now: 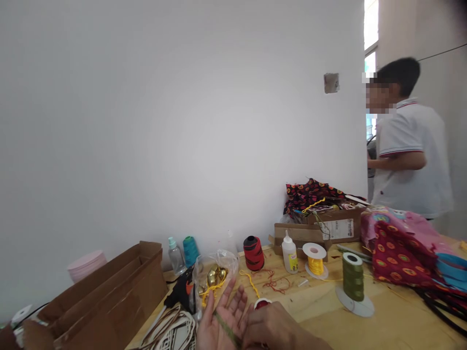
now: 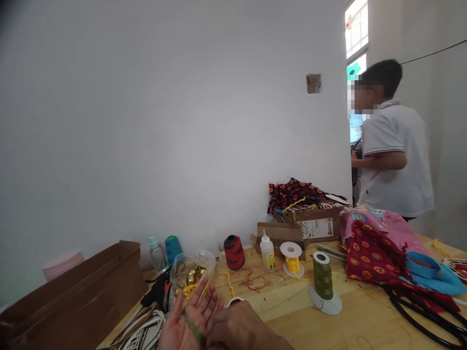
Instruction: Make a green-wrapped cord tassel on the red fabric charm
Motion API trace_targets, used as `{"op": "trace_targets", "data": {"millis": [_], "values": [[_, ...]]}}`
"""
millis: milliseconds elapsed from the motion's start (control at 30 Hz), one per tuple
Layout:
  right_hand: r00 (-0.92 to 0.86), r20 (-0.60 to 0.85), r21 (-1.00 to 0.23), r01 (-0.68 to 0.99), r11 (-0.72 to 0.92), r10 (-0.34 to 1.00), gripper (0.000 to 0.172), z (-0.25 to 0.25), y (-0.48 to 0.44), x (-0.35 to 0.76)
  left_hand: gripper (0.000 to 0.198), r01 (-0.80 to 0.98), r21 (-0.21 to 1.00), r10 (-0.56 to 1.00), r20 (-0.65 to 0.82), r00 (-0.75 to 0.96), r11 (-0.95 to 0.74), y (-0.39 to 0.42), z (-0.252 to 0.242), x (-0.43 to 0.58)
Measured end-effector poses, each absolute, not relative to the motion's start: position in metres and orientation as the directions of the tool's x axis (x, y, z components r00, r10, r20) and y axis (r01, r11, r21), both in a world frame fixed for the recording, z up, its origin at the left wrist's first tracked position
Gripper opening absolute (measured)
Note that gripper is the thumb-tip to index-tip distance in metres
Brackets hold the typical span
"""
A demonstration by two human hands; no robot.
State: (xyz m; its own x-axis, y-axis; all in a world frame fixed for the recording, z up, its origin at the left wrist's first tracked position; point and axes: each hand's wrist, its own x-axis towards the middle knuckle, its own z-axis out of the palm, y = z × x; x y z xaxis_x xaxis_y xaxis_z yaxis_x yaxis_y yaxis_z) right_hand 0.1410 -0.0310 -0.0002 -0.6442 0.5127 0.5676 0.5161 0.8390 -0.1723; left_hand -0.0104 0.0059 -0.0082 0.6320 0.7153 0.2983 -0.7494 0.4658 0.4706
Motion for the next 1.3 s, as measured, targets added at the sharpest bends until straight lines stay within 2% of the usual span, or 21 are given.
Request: {"op": "trace_targets", "data": {"millis": [100,200,400,533,667,767,867,1000,1200,1300], "values": [[-0.634,0.57,-0.163,0.537,0.828,0.523,0.017,-0.005,-0.029,0.14,0.047,-0.718,0.539,0.779,0.168,0.605,0.441,0.001,-0.003,-0.007],[-0.627,0.582,-0.133,0.554,0.822,0.518,0.016,-0.008,-0.027,0.138,0.043,-0.647,0.581,0.77,0.054,0.636,0.493,-0.006,0.006,-0.002],[-0.615,0.576,-0.147,0.57,0.809,0.538,0.01,-0.005,-0.03,0.138,0.047,-0.582,0.582,0.727,-0.025,0.686,0.568,-0.016,0.013,0.006],[-0.603,0.549,-0.153,0.608,0.779,0.579,0.009,-0.001,-0.035,0.139,0.047,-0.589,0.58,0.737,-0.03,0.675,0.562,-0.02,0.012,0.007],[-0.56,0.52,-0.222,0.641,0.735,0.645,0.009,0.004,-0.04,0.138,0.046,-0.569,0.609,0.74,-0.045,0.671,0.553,-0.022,0.015,0.008],[-0.553,0.509,-0.251,0.637,0.728,0.66,0.015,0.009,-0.042,0.138,0.046,-0.566,0.619,0.75,-0.057,0.659,0.545,-0.023,0.017,0.009],[-0.577,0.485,-0.238,0.637,0.733,0.658,0.024,0.012,-0.042,0.14,0.045,-0.57,0.624,0.761,-0.061,0.645,0.534,-0.023,0.018,0.009],[-0.593,0.454,-0.215,0.651,0.728,0.665,0.026,0.013,-0.042,0.141,0.043,-0.585,0.623,0.784,-0.075,0.616,0.519,-0.023,0.017,0.008],[-0.612,0.446,-0.221,0.631,0.743,0.653,0.015,0.017,-0.046,0.141,0.035,-0.661,0.636,0.869,-0.032,0.494,0.399,-0.015,0.01,0.003],[-0.623,0.46,-0.218,0.611,0.761,0.632,0.011,0.019,-0.047,0.141,0.034,-0.656,0.64,0.869,-0.036,0.493,0.399,-0.015,0.011,0.003]]}}
